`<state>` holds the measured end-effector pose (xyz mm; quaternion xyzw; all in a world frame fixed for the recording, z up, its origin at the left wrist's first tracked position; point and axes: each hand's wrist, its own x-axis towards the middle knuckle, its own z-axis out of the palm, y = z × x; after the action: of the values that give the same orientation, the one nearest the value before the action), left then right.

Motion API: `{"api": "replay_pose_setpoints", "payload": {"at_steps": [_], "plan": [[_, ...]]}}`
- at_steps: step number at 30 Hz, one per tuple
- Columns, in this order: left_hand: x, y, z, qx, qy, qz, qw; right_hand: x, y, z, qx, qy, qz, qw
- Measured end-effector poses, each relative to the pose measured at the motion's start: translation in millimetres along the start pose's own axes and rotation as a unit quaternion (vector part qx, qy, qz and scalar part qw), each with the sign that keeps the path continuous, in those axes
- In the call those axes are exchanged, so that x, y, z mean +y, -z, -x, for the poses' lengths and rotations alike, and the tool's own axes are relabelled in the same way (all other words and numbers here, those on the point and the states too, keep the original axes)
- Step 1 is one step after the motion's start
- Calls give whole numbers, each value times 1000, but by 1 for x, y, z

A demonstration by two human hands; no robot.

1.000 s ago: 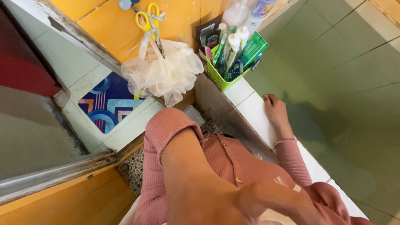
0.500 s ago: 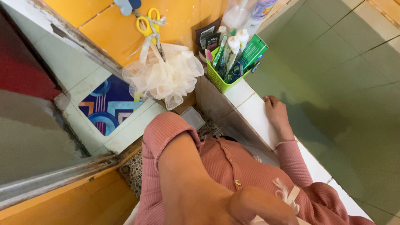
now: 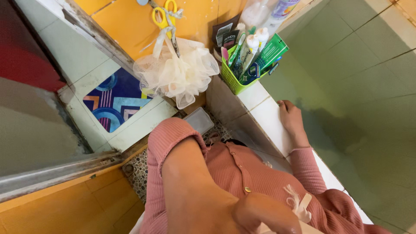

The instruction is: The person hangs a white mesh loofah on a wall hook, then rearranges toiletries in a green basket on the bathroom ledge, moving bottles and tubes into place and repositioning the basket and a small container on the tiled edge.

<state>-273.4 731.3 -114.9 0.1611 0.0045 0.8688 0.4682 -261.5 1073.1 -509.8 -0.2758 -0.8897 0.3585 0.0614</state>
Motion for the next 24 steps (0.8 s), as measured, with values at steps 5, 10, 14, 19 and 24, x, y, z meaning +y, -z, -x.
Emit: {"api": "replay_pose_setpoints", "payload": {"at_steps": [5, 10, 14, 19, 24], "plan": [[10, 20, 3, -101, -131, -179, 970, 9, -4, -3, 11, 36, -3, 999], [62, 113, -57, -2, -414, -635, 652, 12, -6, -1, 25, 46, 13, 999], [114, 211, -105, 112, -369, -888, 251, 11, -6, -1, 20, 24, -5, 999], [143, 294, -117, 137, -238, -955, 112, 12, -6, -4, 18, 9, -1, 1000], [153, 318, -132, 145, -164, -968, 125, 11, -6, -3, 22, 13, -18, 1000]]}}
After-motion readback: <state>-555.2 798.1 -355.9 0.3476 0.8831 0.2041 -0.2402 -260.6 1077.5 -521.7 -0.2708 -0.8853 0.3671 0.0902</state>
